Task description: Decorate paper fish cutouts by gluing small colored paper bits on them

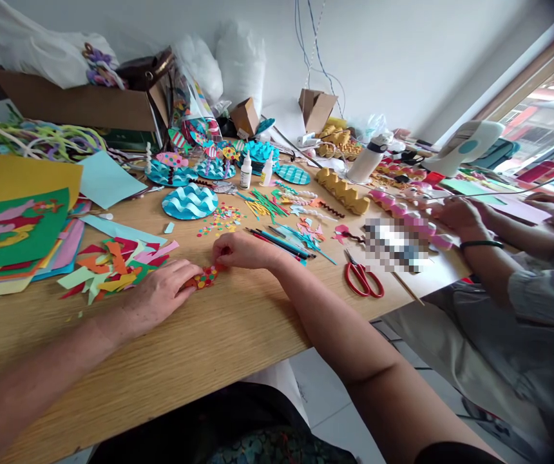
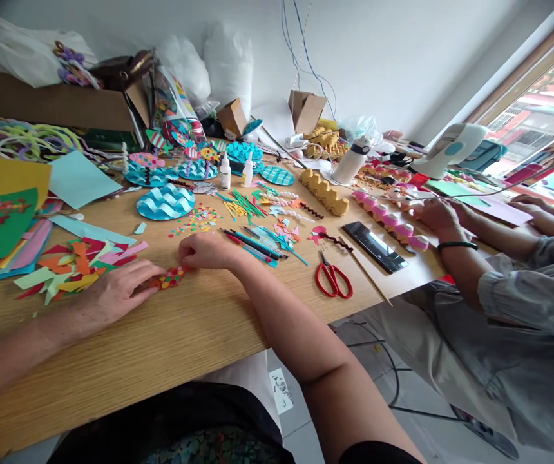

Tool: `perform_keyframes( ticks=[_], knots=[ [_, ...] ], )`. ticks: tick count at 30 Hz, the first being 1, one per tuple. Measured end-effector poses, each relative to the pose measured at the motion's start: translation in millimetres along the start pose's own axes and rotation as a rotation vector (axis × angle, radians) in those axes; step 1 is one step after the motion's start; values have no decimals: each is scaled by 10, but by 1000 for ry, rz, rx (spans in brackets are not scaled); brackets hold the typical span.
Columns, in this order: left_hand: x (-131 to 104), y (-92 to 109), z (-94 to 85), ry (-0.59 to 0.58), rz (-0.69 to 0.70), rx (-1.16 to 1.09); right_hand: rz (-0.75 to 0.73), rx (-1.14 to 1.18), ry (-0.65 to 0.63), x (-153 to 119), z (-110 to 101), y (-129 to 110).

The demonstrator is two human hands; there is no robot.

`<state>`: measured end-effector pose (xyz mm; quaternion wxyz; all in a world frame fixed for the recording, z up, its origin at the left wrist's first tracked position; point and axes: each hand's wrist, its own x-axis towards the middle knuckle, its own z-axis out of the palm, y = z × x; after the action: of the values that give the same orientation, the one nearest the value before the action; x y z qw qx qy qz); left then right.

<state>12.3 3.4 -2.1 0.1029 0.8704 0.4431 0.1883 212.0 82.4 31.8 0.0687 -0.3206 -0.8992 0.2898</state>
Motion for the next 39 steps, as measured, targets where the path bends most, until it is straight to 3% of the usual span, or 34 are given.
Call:
perform_keyframes(
  ticks=[13,25,39],
  knots=[
    [-2,11,-4,-4,4,13,-30,-55,-36,42,83,-15],
    [11,27,-29,-26,-1,9,42,-60,-23,-17,-16,-22],
    [365,-71,-119,-179,146,148,39,-123,-61,1,-6,-35]
  ],
)
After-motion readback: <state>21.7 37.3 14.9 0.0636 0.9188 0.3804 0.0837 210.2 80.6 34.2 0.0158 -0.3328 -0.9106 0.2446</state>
